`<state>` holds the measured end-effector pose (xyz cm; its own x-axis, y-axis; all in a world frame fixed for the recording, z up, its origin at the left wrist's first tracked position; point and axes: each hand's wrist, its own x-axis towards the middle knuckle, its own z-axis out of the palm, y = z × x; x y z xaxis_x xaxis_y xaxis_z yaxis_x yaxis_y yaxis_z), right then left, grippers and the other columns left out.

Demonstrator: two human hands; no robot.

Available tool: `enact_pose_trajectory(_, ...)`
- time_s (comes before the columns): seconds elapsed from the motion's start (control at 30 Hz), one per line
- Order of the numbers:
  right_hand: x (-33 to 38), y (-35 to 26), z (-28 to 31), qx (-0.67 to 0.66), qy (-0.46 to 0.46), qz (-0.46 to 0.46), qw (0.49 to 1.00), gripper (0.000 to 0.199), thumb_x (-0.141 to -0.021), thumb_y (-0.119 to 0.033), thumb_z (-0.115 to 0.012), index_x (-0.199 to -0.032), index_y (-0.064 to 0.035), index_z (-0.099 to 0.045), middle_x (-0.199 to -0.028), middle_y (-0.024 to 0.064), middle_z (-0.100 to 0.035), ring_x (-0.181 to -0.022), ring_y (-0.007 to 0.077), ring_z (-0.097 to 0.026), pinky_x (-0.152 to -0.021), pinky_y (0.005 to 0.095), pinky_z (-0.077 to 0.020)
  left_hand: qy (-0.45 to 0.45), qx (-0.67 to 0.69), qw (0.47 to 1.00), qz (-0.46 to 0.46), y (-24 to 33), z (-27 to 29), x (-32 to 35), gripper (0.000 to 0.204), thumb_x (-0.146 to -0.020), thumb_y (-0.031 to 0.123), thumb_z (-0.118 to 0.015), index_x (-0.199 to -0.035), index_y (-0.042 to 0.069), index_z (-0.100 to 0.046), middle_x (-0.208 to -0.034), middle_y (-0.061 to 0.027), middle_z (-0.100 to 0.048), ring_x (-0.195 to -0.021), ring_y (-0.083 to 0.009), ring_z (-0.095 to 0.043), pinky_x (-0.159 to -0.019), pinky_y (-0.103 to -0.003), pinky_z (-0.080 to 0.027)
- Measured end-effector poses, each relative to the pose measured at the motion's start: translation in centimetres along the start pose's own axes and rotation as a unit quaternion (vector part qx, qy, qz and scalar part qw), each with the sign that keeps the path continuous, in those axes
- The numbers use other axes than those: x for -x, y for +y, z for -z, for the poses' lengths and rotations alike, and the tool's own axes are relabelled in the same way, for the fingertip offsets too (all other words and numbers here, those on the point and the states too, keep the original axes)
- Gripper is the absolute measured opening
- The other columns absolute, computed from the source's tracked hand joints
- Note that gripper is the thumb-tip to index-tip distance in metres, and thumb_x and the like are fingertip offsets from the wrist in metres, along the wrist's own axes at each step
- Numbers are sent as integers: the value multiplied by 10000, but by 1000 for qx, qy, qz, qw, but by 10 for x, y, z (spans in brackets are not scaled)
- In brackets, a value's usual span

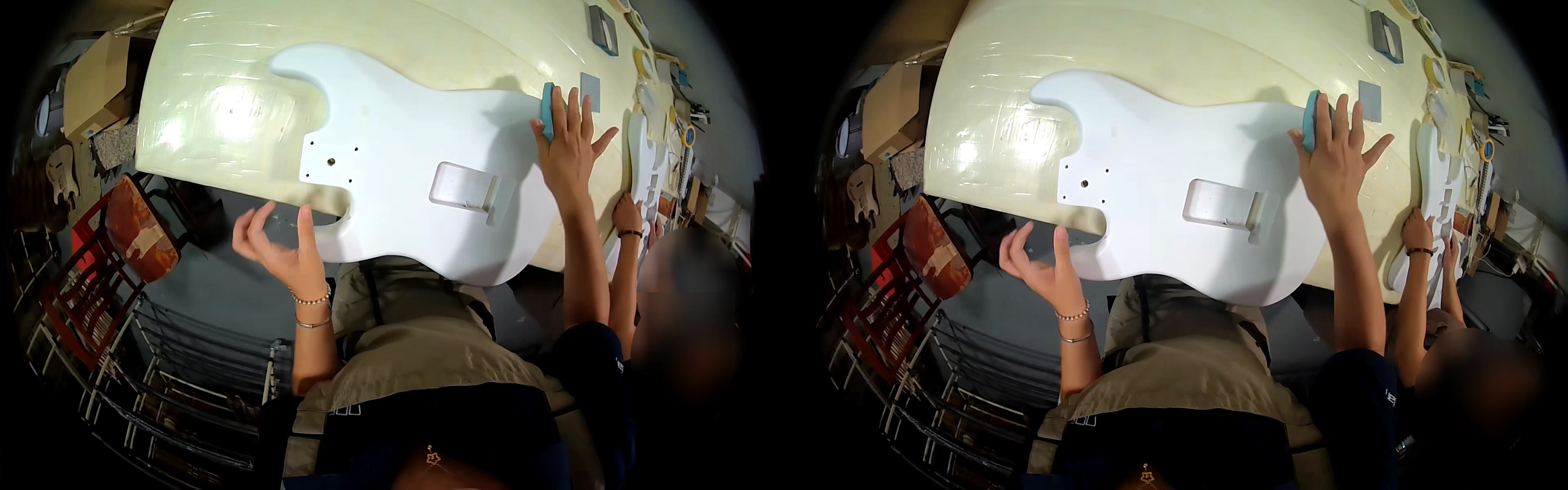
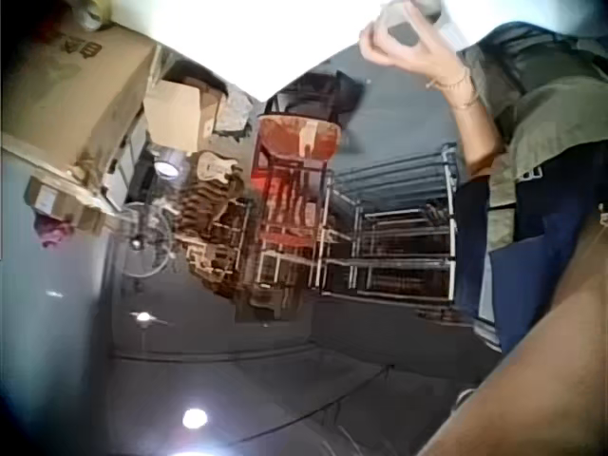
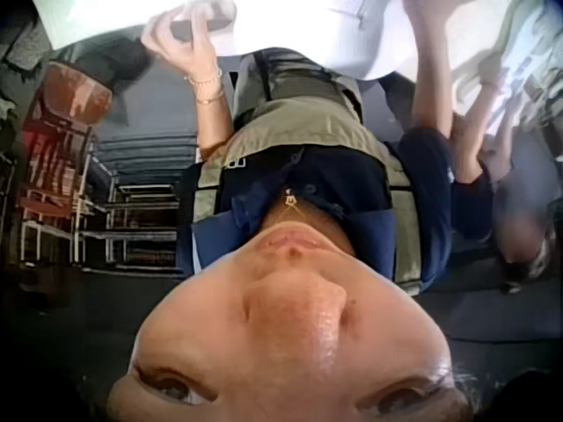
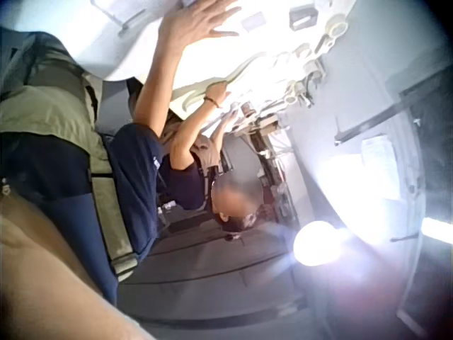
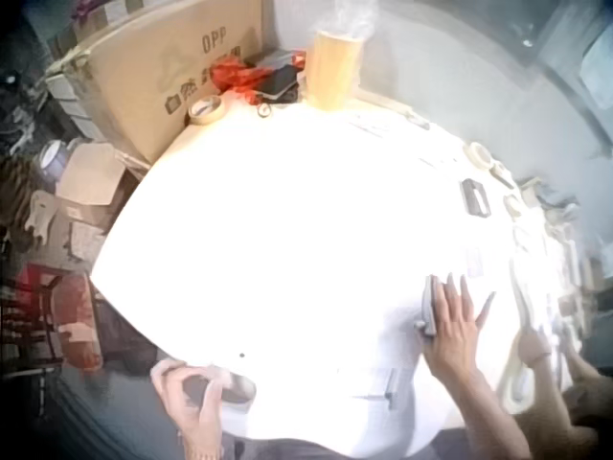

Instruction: The person sands white guitar body and neck parts using a sanding block. They retrieve parts from a hanging rack, sand the surfaces and edges on a workbench, and return the finished parts to the rack.

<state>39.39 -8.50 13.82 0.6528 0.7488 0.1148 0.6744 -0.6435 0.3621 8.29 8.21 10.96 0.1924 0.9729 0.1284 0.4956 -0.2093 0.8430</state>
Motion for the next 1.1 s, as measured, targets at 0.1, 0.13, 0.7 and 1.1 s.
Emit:
enact_pose_trajectory(0.1,21,-55,28,-166,4,52,985,704,-802,-468,-597,-1368,-103,-392,-1402,111,-394,-1306,302,-351,-1063,634,-16,-141,11,981,-133,25,-19,-48,150,-760,56,-691,-888,56,-613,-864,-44,-626,-858,-220,-552,-834,-325,-385)
enact_pose_trajectory(0.13,29,-73,30,-210,-8,72,975,748,-779,-473,-614,-1376,-91,-376,-1408,115,-383,-1305,297,-352,-1070,628,-31,-164,24,975,-147,32,-29,-61,137,-767,69,-689,-878,60,-610,-833,-31,-627,-831,-200,-563,-800,-312,-396)
enact_pose_trajectory(0.7,47,-98,5,-218,74,34,972,636,-863,-548,-463,-1329,-115,-467,-1355,126,-462,-1253,287,-426,-1071,537,-172,-270,-25,960,-68,59,-68,-70,391,-702,7,-717,-1028,47,-504,-916,-59,-640,-822,-178,-563,-787,-302,-431)
enact_pose_trajectory(1.1,47,-98,4,-218,76,33,972,639,-885,-575,-405,-1317,-110,-480,-1353,117,-467,-1262,276,-418,-1082,513,-164,-347,-33,929,-126,53,-71,-93,339,-717,2,-698,-1028,63,-577,-792,-29,-614,-695,-135,-532,-666,-237,-436)
